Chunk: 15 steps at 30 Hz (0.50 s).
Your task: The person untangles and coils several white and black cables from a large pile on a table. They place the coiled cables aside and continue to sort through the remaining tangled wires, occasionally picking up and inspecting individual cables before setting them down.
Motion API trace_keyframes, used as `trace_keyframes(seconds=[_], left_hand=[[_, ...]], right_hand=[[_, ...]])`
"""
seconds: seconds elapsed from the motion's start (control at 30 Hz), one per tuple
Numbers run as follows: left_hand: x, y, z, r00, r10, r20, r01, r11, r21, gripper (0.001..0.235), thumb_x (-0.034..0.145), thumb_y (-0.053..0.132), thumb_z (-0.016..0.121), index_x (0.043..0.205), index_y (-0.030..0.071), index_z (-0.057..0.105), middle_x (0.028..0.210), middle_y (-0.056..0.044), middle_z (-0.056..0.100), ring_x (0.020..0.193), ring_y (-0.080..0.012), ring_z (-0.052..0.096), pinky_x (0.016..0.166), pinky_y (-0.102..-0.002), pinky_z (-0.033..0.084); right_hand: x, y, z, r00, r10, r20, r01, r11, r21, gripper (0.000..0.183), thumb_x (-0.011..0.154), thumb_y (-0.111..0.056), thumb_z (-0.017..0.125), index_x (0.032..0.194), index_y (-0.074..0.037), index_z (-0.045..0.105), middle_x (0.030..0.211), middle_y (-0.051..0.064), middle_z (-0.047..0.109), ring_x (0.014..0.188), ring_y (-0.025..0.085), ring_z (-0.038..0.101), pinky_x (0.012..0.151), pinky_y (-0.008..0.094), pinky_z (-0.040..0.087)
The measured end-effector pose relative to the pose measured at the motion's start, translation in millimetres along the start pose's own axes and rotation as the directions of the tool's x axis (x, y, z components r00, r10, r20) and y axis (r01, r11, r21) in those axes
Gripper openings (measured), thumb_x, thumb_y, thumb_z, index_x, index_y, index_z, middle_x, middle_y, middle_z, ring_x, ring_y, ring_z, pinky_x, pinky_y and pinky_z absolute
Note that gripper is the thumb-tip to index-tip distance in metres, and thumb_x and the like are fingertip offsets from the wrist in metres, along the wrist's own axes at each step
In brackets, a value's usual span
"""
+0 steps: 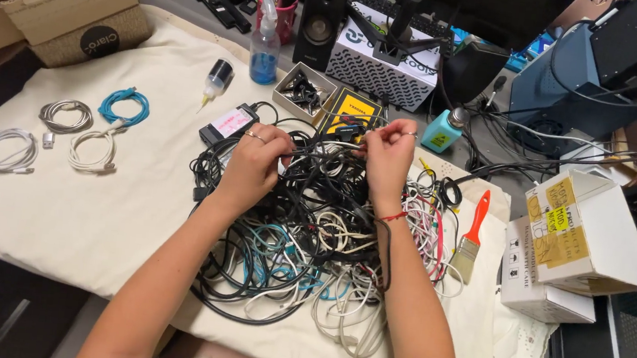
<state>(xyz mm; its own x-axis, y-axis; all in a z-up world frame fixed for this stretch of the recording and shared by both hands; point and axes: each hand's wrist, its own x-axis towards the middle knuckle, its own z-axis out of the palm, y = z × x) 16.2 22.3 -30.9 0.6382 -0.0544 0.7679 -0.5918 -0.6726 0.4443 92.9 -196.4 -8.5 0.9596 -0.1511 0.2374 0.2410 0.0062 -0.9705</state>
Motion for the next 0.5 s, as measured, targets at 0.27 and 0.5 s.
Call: trace_keyframes(seconds=[0.27, 0.5], left_hand=[[-11.7, 1.7, -6.6, 0.982, 0.105, 0.157, -0.072, 0.976, -0.204, 0.030, 0.090, -0.009, 0.056, 0.074, 0.016, 0.059, 0.083, 0.002, 0.066, 0.108, -0.0244, 0.067, 0.104, -0.043, 0.047], [-19.6, -14.6, -15.6, 0.953, 0.054, 0.299, -0.147, 0.943, 0.298, 0.023, 0.083, -0.001, 0.065, 0.077, 0.019, 0.055, 0.090, 0.005, 0.065, 0.111, -0.0197, 0.062, 0.112, -0.047, 0.041]], right_hand=[[20.7, 24.7, -22.9, 0.987, 0.158, -0.013, -0.150, 0.957, 0.247, 0.033, 0.089, 0.007, 0.058, 0.107, -0.011, 0.037, 0.087, 0.009, 0.058, 0.069, 0.017, 0.069, 0.066, 0.031, 0.065], [13.1, -30.3, -43.8, 0.885, 0.306, 0.350, -0.464, 0.637, 0.615, 0.013, 0.093, -0.008, 0.065, 0.095, -0.016, 0.054, 0.068, 0.002, 0.042, 0.054, 0.012, 0.043, 0.062, 0.029, 0.042]])
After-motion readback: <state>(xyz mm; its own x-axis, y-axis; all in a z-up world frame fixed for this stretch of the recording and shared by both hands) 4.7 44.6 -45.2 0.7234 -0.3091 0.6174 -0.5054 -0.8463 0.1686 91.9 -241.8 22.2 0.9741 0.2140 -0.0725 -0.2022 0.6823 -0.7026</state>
